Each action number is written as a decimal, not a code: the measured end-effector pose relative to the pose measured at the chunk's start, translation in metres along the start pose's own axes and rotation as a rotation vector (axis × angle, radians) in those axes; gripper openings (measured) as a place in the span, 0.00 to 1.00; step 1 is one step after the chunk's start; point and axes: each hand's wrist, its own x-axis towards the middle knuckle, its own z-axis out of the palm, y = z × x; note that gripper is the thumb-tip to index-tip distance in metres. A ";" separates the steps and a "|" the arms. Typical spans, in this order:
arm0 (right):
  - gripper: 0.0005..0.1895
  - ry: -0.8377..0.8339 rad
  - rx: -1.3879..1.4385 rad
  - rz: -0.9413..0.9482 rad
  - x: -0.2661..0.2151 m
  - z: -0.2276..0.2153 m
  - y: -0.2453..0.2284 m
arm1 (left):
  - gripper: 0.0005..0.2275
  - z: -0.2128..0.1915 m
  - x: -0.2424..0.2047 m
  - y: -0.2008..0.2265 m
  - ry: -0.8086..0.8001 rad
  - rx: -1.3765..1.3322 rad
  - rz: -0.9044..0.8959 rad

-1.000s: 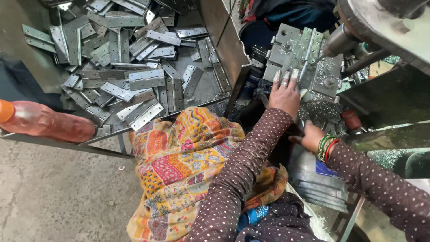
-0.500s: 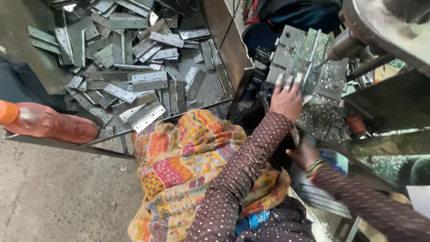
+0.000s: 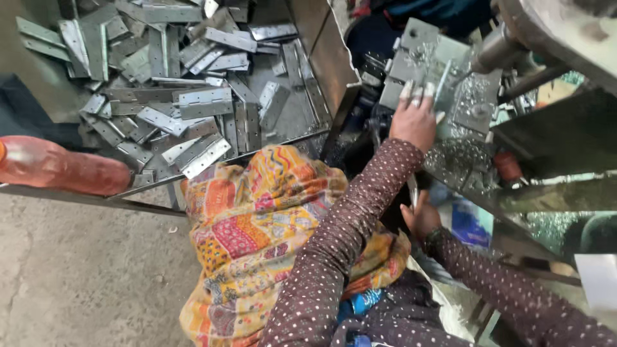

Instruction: The person repeatedly picks up metal hinge plates from a bin, places them into a punching machine, and operates the lever to process them. The person then removes the processed plates and returns them to the bin.

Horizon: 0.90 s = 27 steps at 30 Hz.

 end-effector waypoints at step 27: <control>0.35 -0.296 0.049 0.097 0.073 -0.121 -0.023 | 0.11 -0.004 0.062 -0.013 -0.323 -0.073 -0.098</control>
